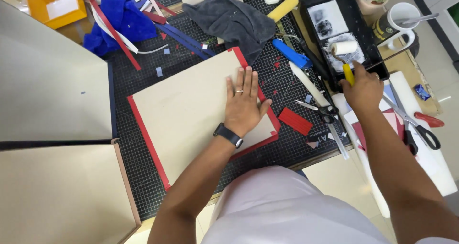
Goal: The person applies red tape to the edges of a rectangular board, smoothing it with a roller and trimming excess with scissors. The person works on one side of the board, pressing the tape along the perimeter and cutting off overhangs.
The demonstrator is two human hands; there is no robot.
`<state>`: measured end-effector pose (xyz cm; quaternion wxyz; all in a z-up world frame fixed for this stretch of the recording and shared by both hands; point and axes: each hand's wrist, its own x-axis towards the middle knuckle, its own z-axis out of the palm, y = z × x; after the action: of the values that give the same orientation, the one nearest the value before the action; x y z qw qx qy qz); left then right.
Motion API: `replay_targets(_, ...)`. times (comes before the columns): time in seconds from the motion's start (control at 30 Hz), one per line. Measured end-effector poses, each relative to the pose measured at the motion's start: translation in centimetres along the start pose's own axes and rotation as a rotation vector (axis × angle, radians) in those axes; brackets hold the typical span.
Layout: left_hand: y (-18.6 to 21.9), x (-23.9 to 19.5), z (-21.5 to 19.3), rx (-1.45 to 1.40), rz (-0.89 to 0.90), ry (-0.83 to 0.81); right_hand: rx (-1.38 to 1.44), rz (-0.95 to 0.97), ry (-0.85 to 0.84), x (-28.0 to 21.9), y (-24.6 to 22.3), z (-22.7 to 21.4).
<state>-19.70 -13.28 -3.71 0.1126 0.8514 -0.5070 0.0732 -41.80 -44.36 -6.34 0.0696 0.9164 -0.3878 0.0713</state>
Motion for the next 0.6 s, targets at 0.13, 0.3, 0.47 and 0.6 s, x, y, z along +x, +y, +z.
replay_targets(0.13,-0.3,-0.3,0.3,0.070,0.025,-0.072,0.023,0.187,-0.265,2.0,-0.7,-2.4)
replay_targets(0.3,-0.7,-0.1,-0.1,-0.122,0.044,-0.038,0.863,0.517,-0.303,5.1,0.6,-4.6)
replay_targets(0.47,-1.3,-0.2,0.5,-0.155,0.094,-0.018,0.571,0.337,-0.224,4.7,2.1,-8.5)
replay_targets(0.6,-1.3,-0.3,0.1,-0.138,0.110,-0.041,-0.209,0.104,-0.552,3.6,-1.5,-12.6)
